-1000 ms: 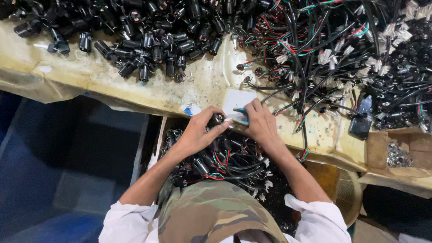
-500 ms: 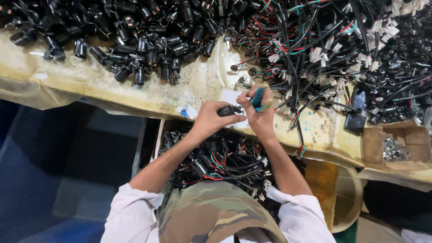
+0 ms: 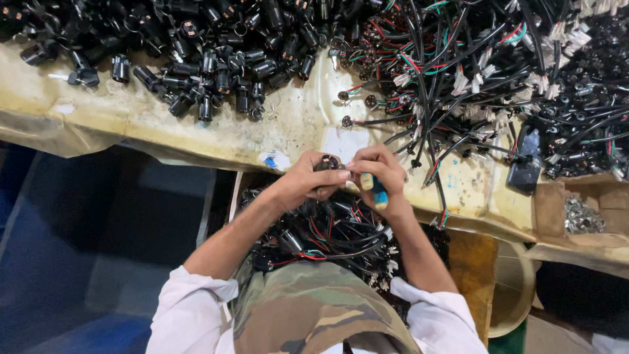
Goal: The person repeatedly picks up black cylindrical components and wire harnesses from a table, uses blue-handled pliers to crimp or secure the wires to the components, and places the assembled units back on the table. The process is continuous and repetitive throughout the clip.
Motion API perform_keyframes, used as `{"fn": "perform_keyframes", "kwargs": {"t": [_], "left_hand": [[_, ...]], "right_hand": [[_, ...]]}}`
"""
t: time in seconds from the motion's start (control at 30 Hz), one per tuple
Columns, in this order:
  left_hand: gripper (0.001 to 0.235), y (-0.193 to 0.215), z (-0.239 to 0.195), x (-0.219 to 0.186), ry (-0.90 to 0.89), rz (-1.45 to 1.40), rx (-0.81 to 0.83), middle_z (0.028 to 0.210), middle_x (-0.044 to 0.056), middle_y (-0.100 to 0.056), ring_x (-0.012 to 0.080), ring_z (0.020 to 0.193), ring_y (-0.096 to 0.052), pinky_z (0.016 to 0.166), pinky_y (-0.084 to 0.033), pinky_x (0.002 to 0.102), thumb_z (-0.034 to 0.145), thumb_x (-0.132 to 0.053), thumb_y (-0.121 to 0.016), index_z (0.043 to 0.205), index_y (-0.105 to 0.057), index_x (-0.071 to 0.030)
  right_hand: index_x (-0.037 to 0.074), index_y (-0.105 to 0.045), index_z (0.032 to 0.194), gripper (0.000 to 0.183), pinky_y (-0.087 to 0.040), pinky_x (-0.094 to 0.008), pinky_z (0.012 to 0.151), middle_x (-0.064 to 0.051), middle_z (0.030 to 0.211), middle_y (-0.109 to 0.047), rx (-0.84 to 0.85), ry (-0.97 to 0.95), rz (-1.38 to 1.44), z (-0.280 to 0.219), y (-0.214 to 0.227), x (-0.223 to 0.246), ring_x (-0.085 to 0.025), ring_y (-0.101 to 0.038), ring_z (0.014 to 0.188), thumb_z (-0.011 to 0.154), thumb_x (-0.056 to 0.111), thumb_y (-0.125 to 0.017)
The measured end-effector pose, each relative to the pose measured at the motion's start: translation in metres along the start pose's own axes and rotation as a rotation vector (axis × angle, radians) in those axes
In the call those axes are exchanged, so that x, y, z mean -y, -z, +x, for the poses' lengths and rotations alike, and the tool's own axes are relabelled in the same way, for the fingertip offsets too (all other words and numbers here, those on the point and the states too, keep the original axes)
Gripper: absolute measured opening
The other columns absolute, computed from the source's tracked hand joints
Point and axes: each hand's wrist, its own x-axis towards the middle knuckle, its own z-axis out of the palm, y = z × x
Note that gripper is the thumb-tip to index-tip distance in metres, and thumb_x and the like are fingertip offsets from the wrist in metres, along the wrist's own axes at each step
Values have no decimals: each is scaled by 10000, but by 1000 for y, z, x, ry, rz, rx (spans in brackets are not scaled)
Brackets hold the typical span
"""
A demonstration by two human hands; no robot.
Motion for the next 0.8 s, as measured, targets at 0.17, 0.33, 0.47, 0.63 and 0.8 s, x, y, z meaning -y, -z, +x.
{"fn": "perform_keyframes", "kwargs": {"t": [0.17,0.33,0.47,0.63,0.8], "left_hand": [[273,2,-20,-23,-459,678,-19,877,-2,-686,117,829,-619,752,-497,267,916,-292,-780,997,-722,-37],[271,-4,-46,-20,-487,573,-12,978,30,-636,141,934,-590,869,-476,293,937,-290,-694,1018,-656,-34],[288,-4,-51,-3,-414,337,-44,934,22,-588,133,888,-534,837,-440,289,1007,-296,-535,958,-615,-23],[275,1,-47,10,-391,302,-77,918,24,-574,113,875,-512,821,-428,291,1026,-275,-547,970,-628,-18],[284,-7,-54,-2,-302,465,-168,911,20,-615,75,801,-534,725,-428,263,981,-239,-691,1183,-670,-40]], "right_hand": [[105,-713,1074,328,-530,-366,709,-94,906,-648,219,-212,-227,11,17,1,-287,-683,811,785,-33,-783],[55,-696,1050,408,-514,-482,750,-173,1031,-606,403,-385,-502,8,-21,-26,-420,-642,910,659,-28,-776],[47,-679,1088,451,-527,-453,792,-160,1130,-599,396,-357,-389,0,-31,-53,-380,-643,985,653,-63,-719],[8,-652,1013,388,-517,-457,745,-154,984,-624,384,-346,-439,-18,-14,-66,-385,-643,890,657,32,-805],[20,-629,895,317,-484,-451,673,-147,897,-618,348,-350,-457,-11,-7,-56,-366,-641,803,787,188,-875]]}}
